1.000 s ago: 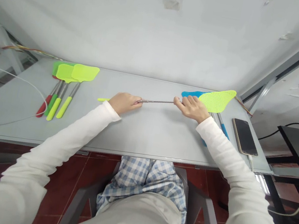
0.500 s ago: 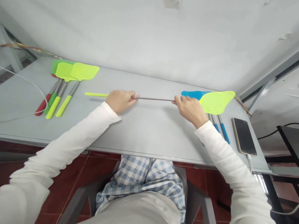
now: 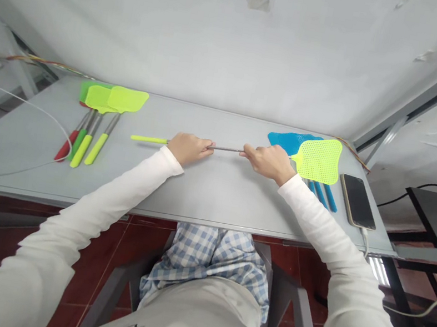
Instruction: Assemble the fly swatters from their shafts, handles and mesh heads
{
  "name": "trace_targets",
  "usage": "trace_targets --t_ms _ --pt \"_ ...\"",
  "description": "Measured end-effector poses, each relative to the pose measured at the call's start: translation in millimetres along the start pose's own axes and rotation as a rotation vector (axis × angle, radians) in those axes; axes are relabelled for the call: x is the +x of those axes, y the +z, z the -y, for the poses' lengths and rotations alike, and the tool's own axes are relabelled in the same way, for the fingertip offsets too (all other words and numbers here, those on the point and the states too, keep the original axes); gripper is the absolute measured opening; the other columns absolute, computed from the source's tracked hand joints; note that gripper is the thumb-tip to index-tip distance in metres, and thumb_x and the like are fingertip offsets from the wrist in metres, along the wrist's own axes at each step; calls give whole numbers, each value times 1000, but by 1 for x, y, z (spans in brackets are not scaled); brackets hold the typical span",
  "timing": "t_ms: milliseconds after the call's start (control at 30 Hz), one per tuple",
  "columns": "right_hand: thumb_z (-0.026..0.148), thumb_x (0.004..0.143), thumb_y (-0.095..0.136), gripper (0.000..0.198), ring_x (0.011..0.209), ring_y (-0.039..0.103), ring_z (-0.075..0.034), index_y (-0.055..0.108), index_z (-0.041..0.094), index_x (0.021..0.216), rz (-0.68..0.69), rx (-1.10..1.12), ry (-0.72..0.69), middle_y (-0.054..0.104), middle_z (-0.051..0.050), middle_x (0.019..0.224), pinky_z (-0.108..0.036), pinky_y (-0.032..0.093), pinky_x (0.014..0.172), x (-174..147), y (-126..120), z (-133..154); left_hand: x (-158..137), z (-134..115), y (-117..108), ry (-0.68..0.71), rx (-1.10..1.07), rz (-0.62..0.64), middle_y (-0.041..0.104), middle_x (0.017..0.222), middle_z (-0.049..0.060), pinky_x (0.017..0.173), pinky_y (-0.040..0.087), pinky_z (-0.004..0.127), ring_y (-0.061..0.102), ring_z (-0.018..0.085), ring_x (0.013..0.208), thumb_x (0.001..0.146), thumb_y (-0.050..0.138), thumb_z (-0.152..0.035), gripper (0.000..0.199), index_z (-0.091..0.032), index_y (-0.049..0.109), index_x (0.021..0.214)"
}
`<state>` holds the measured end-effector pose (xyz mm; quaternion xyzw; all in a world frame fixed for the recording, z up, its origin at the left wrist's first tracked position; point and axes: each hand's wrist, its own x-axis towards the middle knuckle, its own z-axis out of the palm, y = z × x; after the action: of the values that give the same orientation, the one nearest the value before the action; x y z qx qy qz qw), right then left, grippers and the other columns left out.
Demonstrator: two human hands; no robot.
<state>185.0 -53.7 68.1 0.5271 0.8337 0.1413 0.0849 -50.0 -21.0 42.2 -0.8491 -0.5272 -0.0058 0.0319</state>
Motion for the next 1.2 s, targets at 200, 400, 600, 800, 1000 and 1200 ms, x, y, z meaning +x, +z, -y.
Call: trace_targets --t_ms 200,400,600,800,1000,1200 --pt "50 99 14 58 60 51 -16 62 18 107 -12 -3 73 70 -11 81 -29 13 59 -5 12 -22 8 22 8 11 42 24 74 93 12 71 43 33 68 27 92 94 37 -40 41 -23 68 115" --pt "52 97 11 62 58 46 -15 62 17 98 -30 -36 90 67 -10 77 -30 12 59 -9 20 -41 7 40 10 -14 54 30 74 95 11 72 43 33 68 26 91 93 38 -39 41 -24 67 117" --pt "52 98 13 61 57 44 -14 63 16 94 -58 -40 99 65 -9 73 -30 13 59 -10 25 -45 2 46 13 -52 51 3 74 91 12 70 42 33 68 27 87 92 38 -38 39 -22 68 113" --pt "50 99 14 58 60 46 -16 62 16 95 -82 -29 72 65 -10 76 -30 13 59 -13 23 -46 -3 48 8 5 -41 -82 71 85 9 64 39 30 65 22 77 90 40 -35 31 -21 67 95" --pt "43 100 18 53 74 50 -21 61 13 92 -156 -78 -31 64 -13 79 -30 23 66 -16 19 -59 -9 77 -3 50 -40 -85 68 85 10 66 39 29 63 23 82 87 43 -43 31 -20 64 93" --pt "40 100 19 54 69 50 -20 63 12 89 -57 -196 -131 63 -12 72 -31 26 69 -16 24 -87 -27 113 8 -137 69 37 71 82 9 63 35 30 65 25 79 87 40 -45 34 -23 66 90"
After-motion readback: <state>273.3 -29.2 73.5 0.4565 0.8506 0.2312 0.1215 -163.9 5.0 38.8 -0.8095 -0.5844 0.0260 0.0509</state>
